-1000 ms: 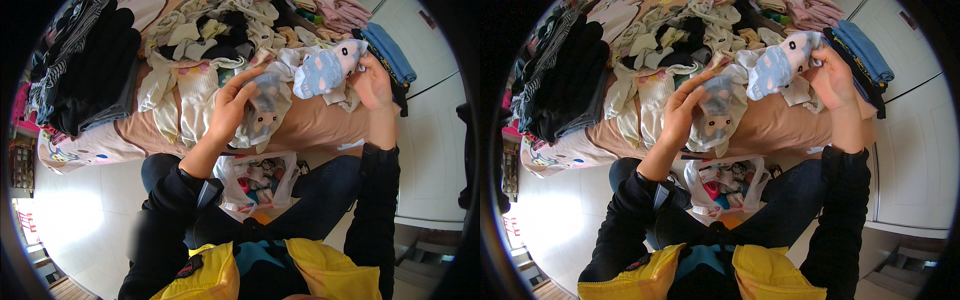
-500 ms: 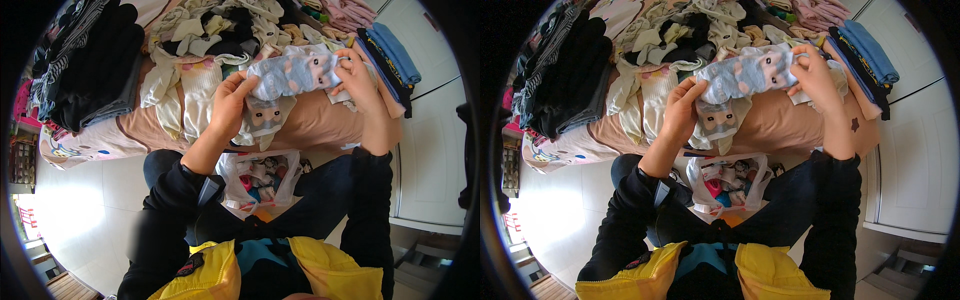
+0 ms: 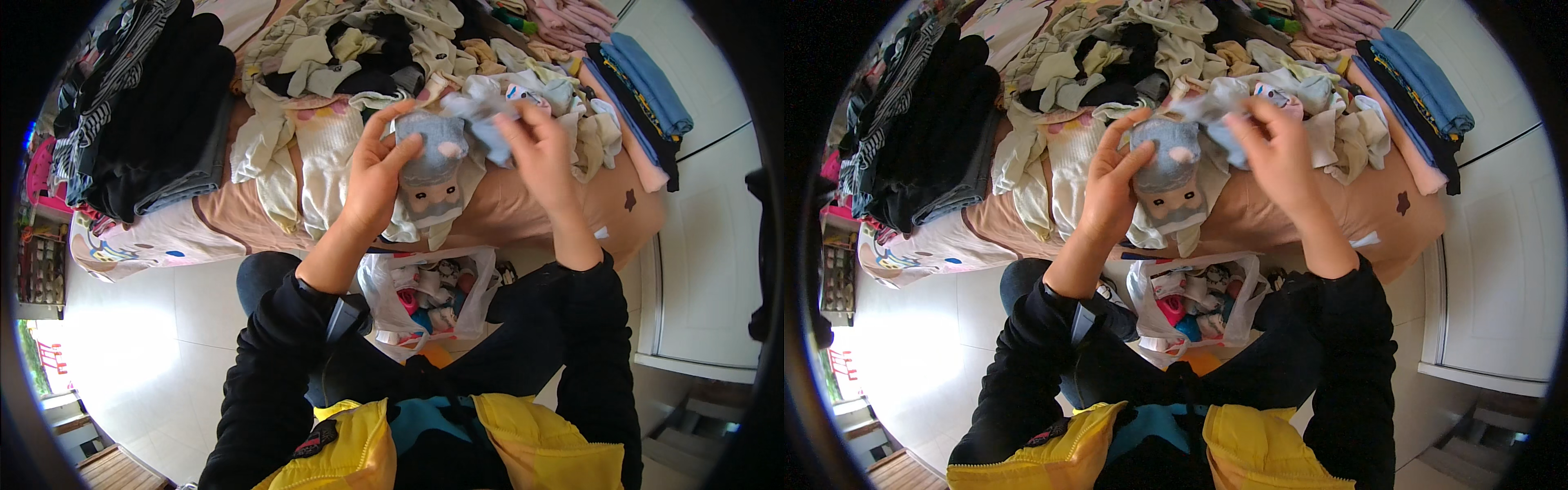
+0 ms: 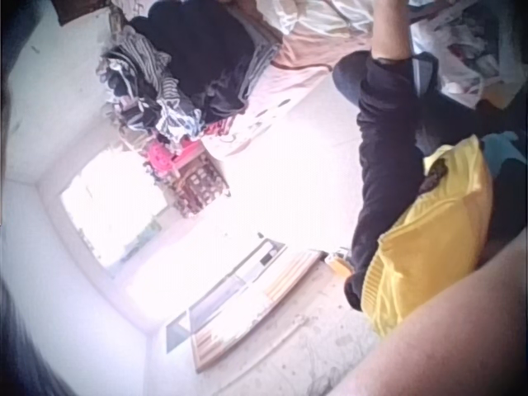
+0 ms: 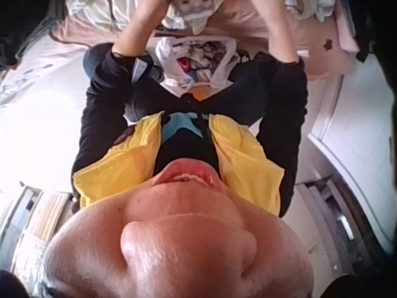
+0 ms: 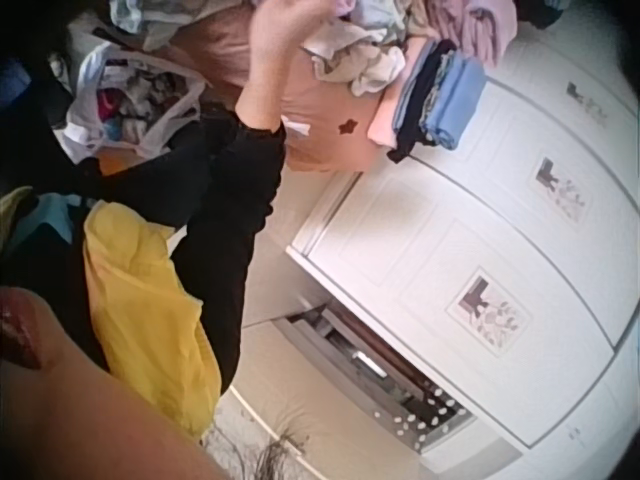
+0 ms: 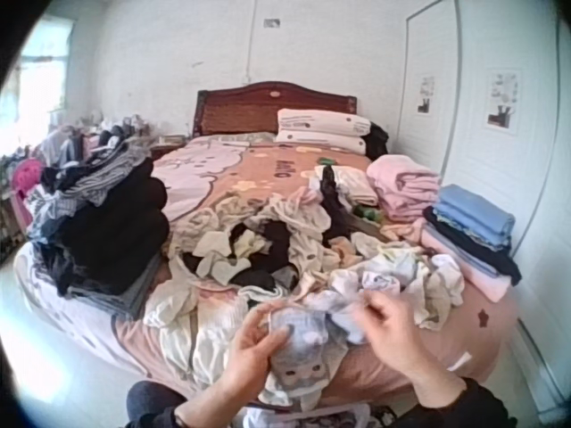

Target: The person sits on the floor and folds multiple socks one by one, placing each folded sock into a white plastic bag. The person handles light blue, white, and patterned socks, turning them inside out and rolling them into compact bundles.

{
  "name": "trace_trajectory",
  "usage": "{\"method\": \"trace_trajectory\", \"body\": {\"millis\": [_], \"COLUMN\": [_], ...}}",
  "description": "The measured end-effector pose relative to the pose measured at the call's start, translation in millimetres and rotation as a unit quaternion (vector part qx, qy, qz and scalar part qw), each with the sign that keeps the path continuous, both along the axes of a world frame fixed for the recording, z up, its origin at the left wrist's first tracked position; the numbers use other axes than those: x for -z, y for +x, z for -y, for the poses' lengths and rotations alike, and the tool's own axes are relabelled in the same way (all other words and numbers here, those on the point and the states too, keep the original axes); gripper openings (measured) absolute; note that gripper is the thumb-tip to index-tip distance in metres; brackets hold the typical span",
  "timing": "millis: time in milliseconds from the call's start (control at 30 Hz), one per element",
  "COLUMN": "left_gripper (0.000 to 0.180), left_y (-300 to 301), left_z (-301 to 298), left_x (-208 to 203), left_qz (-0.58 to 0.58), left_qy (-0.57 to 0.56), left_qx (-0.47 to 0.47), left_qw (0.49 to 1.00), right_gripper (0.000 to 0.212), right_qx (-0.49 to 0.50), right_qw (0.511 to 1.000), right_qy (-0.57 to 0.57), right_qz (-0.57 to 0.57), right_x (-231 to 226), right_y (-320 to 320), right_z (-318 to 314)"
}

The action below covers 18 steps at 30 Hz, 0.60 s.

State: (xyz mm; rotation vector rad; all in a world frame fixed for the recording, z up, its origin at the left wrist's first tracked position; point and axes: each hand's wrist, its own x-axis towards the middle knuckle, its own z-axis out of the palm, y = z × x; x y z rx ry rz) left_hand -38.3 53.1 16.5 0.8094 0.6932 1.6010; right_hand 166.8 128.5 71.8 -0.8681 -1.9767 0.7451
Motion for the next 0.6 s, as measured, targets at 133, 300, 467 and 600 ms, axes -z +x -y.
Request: {"method": "trace_trajectory", "body": {"millis": [133, 300, 467, 600], "left_gripper": [0.066, 0.07, 0.068, 0.061], "left_y": [4, 6, 3, 1], "left_z": [4, 5, 3, 1], "left_x": [-6, -10, -10, -8], "left_qz": [-0.046, -0.047, -0.023, -0.048], "left_qy": [0.032, 0.028, -0.007, -0.006], "left_qx": [-0.03, -0.04, -0.05, -0.039], "left_qw": [0.998, 0.998, 0.998, 0.998], "right_gripper": [0.023, 0.021, 0.021, 0.015], "right_qx": [-0.042, -0.05, -0.068, -0.108], "right_qw": [0.947, 0.926, 0.967, 0.956], "right_qy": [-0.158, -0.31, -0.243, -0.255], "right_qz": [-0.277, -0.211, 0.046, -0.101], "right_x": [-11, -18, 7, -6], "right_y": [15, 31, 18, 14], "right_z": [-10, -7, -24, -19]}}
